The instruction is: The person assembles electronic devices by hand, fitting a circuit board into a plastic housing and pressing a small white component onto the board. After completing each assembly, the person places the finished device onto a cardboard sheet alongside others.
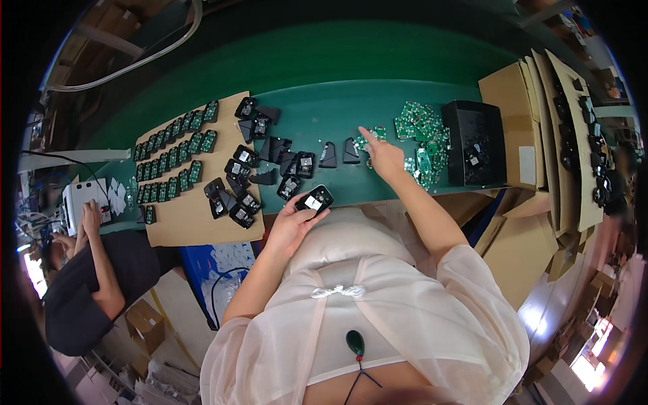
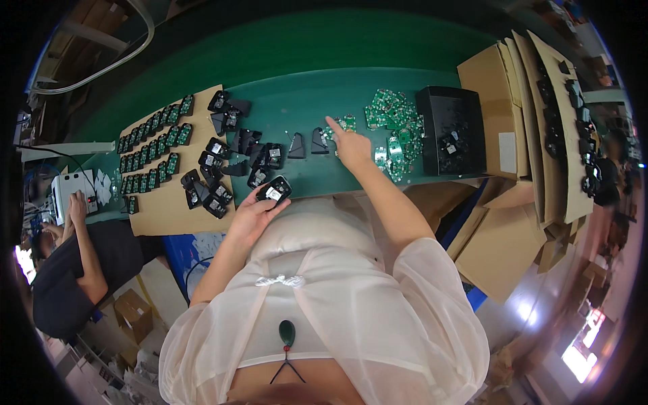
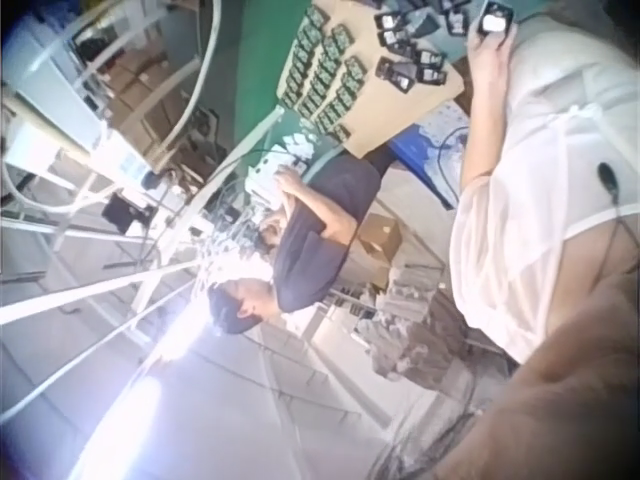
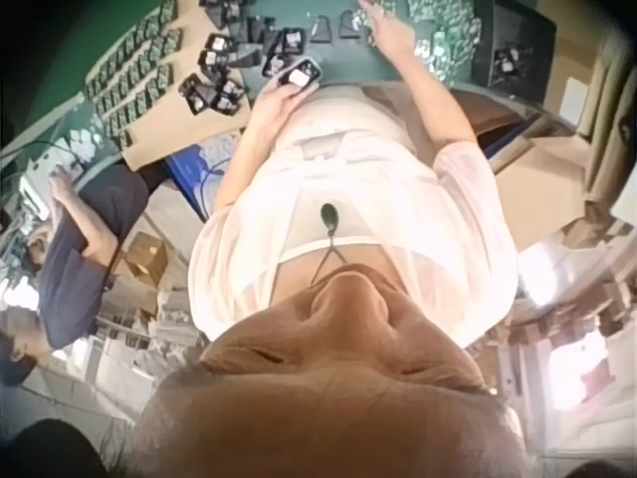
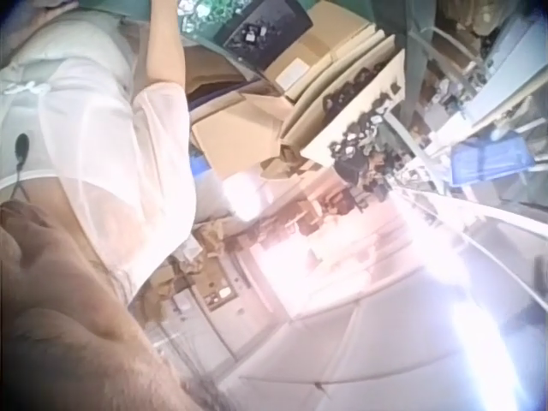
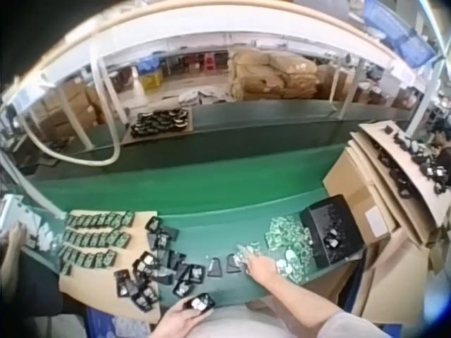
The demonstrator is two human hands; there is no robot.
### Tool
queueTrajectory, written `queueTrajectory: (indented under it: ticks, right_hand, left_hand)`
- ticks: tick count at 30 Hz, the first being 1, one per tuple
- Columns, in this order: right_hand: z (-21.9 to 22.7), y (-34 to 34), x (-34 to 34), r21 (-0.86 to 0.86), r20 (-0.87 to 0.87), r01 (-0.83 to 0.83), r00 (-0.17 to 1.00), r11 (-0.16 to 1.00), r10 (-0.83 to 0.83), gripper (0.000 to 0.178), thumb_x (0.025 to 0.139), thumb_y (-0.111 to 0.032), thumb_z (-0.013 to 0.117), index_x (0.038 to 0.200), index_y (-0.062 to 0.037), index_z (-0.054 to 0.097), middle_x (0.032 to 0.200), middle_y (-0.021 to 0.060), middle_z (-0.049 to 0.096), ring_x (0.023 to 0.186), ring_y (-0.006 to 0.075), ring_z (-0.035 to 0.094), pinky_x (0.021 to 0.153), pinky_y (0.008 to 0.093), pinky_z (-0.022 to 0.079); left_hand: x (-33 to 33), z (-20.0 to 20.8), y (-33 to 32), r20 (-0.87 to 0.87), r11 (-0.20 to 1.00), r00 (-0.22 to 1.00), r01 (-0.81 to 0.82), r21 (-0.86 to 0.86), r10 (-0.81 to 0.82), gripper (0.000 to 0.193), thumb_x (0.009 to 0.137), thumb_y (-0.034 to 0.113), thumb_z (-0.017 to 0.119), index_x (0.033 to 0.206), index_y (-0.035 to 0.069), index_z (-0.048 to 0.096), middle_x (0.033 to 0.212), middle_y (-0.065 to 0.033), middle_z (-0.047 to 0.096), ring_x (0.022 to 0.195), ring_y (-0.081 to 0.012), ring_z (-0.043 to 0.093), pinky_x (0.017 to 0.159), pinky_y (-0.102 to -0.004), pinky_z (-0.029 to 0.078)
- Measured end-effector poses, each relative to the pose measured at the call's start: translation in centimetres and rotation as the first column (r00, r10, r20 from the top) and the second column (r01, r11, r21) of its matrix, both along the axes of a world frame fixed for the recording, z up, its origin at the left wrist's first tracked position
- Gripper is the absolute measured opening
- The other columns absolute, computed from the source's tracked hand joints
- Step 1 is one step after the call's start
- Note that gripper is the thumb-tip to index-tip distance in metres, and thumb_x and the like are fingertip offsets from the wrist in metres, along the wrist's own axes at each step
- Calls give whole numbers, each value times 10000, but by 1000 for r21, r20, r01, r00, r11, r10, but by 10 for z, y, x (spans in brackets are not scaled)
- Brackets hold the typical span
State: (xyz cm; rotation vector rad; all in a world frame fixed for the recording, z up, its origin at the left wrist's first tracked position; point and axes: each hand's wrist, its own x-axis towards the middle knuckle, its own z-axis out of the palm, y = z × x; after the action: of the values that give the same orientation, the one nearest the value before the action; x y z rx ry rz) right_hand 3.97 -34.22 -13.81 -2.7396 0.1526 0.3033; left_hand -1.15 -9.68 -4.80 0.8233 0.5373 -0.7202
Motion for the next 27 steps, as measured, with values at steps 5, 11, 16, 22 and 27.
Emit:
queueTrajectory:
  ticks: [5,11,16,22,27]
  right_hand:
    - [-33,-5,12,-71,40,-192,980,979,195,316,831,-216,492,1145,-229,456,744,111,596,674,285,600,556,399,462]
    - [-7,-12,7,-213,72,-226,967,951,246,206,774,-149,552,968,-118,494,716,88,595,662,265,606,548,389,467]
    - [70,18,-8,812,-182,287,952,509,-246,118,835,-134,551,846,-66,456,669,59,571,558,157,578,479,256,428]
    - [115,53,-41,941,-324,330,943,78,-81,119,859,-141,532,845,-60,446,699,51,574,542,117,549,476,216,401]
    - [129,59,-42,937,-261,275,961,217,-89,120,853,-159,547,909,-61,506,675,15,574,570,78,541,475,197,385]
  left_hand:
    - [-8,10,-13,17,998,999,38,51,-39,286,785,-27,501,1061,-19,426,1048,-230,529,921,-305,568,855,-398,464]
    - [-3,11,-9,45,990,997,63,129,-69,152,860,99,502,982,22,454,911,-125,584,830,-240,601,686,-331,510]
    - [10,28,-13,243,995,967,67,70,-82,169,869,82,482,1027,25,471,1036,-114,535,882,-268,591,745,-367,515]
    - [23,34,-8,384,969,901,128,211,-203,176,843,47,530,1012,9,495,931,-40,542,833,-109,544,718,-260,489]
    - [28,48,4,466,932,832,155,328,-302,160,824,32,548,980,19,516,873,-25,560,775,-89,535,686,-222,444]
